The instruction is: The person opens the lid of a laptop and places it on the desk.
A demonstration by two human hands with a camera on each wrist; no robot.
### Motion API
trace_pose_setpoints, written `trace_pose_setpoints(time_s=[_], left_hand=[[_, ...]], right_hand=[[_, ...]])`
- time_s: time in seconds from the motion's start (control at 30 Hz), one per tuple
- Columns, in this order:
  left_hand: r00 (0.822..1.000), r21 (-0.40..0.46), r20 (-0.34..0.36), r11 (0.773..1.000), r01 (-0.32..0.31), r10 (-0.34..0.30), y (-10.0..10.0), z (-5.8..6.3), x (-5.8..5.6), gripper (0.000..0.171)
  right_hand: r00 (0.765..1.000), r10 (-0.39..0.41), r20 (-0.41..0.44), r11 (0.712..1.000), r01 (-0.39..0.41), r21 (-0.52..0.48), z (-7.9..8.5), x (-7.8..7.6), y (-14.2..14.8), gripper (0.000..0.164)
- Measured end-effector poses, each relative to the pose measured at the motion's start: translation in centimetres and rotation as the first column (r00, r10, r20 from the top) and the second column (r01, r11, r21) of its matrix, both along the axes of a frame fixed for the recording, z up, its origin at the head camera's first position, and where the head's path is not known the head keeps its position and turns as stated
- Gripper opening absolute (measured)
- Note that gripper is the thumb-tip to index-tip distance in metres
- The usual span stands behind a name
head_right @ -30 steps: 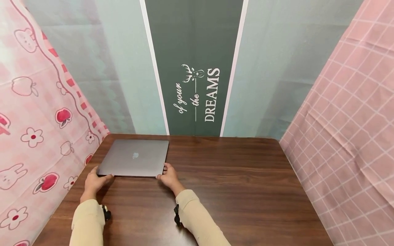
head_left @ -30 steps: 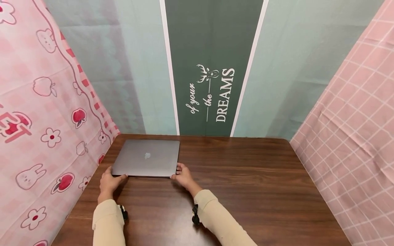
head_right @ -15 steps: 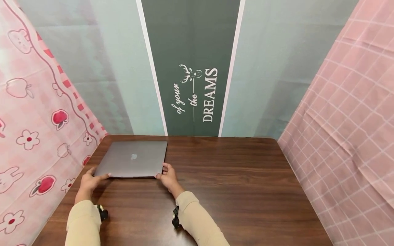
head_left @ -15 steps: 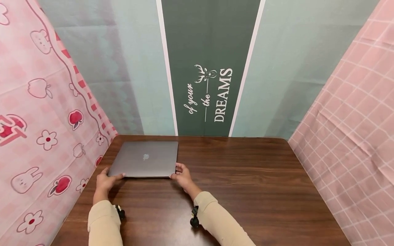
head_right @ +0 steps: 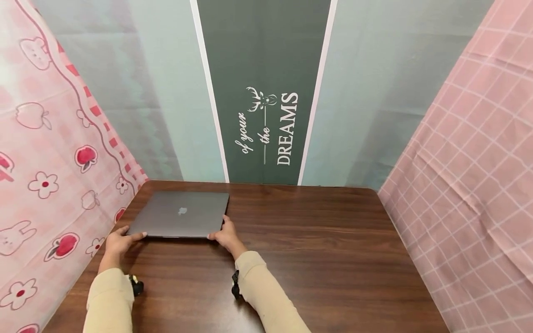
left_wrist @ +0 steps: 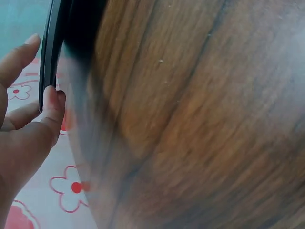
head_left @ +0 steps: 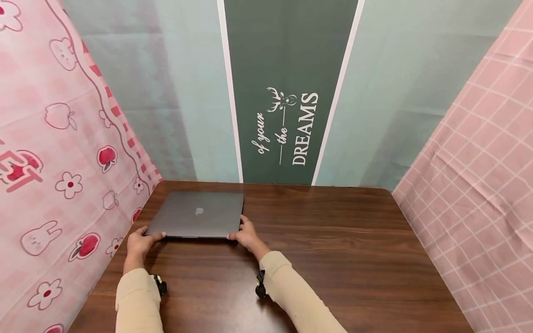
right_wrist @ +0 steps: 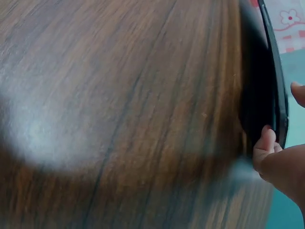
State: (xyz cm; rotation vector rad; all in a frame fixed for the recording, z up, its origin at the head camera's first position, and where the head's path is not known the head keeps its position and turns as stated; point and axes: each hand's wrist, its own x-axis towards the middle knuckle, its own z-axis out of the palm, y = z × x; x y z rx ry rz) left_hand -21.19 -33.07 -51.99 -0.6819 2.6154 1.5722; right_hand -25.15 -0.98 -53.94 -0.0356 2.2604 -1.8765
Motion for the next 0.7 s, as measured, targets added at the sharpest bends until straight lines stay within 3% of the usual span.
trace_pose_setpoints(time_s=[0.23,0.5,0.7], left_hand=[[1.000,0.152,0.017,0.988,0.003,-0.005,0.6,-1.1,0.0,0.096],[1.000,0.123,-0.029,0.992,-0.008,0.012,0.7,-0.5,-0.4,0.095],[0.996,0.137,-0.073,0.990,-0.047,0.057,1.4,-0.8,-0.1,0.093]], right_hand=[[0.999,-0.044,0.003,0.998,0.044,-0.047,-0.5,-0.2,0.3,0.087],[0.998,-0.062,0.012,0.996,0.062,-0.066,-0.2,-0.4,0.3,0.086],[0.998,-0.060,-0.008,0.996,0.060,-0.068,-0.7,-0.3,0.3,0.086]])
